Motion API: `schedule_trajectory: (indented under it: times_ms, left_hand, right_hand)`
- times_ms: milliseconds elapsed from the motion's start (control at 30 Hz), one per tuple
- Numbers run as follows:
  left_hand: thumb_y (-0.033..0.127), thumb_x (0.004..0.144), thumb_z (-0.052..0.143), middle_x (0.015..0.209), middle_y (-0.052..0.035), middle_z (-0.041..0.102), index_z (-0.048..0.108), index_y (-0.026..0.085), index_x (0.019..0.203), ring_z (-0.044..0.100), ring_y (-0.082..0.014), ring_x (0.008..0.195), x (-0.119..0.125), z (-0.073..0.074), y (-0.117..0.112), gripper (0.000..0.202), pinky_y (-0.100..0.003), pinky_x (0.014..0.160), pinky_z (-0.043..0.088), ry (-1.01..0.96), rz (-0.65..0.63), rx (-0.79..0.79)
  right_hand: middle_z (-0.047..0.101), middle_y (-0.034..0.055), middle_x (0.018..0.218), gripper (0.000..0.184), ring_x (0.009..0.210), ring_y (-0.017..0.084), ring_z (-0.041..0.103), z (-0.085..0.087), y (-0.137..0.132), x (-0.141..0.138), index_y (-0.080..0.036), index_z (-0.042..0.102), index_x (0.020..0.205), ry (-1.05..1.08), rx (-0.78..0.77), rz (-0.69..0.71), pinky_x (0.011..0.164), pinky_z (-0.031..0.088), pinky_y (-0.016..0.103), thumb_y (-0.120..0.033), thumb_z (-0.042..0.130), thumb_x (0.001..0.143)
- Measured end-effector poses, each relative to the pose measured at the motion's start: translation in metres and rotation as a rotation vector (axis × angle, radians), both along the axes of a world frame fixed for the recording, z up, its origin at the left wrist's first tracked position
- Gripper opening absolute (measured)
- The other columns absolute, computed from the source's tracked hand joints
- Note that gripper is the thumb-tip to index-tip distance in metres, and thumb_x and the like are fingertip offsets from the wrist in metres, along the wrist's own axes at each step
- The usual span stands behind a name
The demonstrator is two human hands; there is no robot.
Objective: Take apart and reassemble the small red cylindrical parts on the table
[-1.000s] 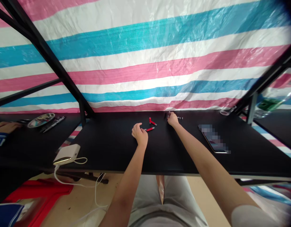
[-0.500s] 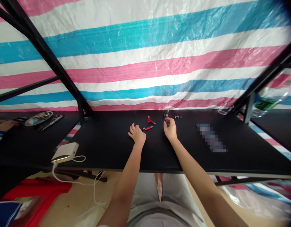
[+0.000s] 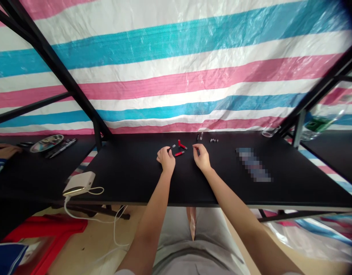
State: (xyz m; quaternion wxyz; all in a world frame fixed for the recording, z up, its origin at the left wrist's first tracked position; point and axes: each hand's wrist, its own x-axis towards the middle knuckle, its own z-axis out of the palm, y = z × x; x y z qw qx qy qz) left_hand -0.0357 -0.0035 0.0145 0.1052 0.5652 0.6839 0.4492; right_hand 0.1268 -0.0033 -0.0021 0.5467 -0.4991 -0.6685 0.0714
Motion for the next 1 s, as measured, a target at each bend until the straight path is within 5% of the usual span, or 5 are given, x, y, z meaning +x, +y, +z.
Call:
schedule_trajectory:
  times_ms: [200, 300, 533, 1000]
  left_hand:
    - [0.031, 0.076, 0.057, 0.089, -0.0074, 0.065, 0.061, 0.016, 0.096, 0.060, -0.0163, 0.078, 0.009, -0.003, 0.000, 0.025, -0.031, 0.077, 0.046, -0.513, -0.560, -0.008]
    - [0.032, 0.073, 0.061, 0.082, -0.0069, 0.066, 0.063, 0.015, 0.098, 0.061, -0.0150, 0.074, 0.013, -0.002, -0.003, 0.030, -0.029, 0.073, 0.047, -0.640, -0.686, -0.121]
    - [0.034, 0.070, 0.063, 0.088, -0.0077, 0.066, 0.060, 0.016, 0.100, 0.058, -0.0109, 0.064, 0.013, 0.000, -0.004, 0.035, -0.023, 0.057, 0.041, -0.785, -0.647, -0.149]
    - [0.037, 0.069, 0.062, 0.082, -0.0069, 0.065, 0.059, 0.014, 0.096, 0.055, -0.0082, 0.058, 0.013, -0.007, 0.000, 0.036, -0.022, 0.056, 0.040, -0.836, -0.589, -0.106]
  right_hand:
    - [0.059, 0.0071, 0.090, 0.030, 0.085, 0.017, 0.055, 0.005, -0.008, -0.002, -0.019, 0.053, 0.099, -0.070, -0.049, 0.014, 0.080, 0.042, 0.031, -0.032, 0.028, 0.091]
    - [0.058, 0.0056, 0.079, 0.034, 0.074, 0.016, 0.055, 0.003, -0.007, -0.002, -0.020, 0.055, 0.087, -0.161, -0.129, 0.040, 0.073, 0.042, 0.028, -0.036, 0.025, 0.092]
    - [0.056, 0.0036, 0.071, 0.037, 0.066, 0.015, 0.054, 0.001, -0.009, -0.003, -0.021, 0.052, 0.077, -0.190, -0.175, 0.034, 0.066, 0.041, 0.024, -0.040, 0.024, 0.092]
    - [0.059, 0.0050, 0.083, 0.027, 0.075, 0.015, 0.057, 0.004, -0.012, -0.005, -0.021, 0.054, 0.089, -0.123, -0.150, 0.118, 0.072, 0.044, 0.026, -0.036, 0.032, 0.090]
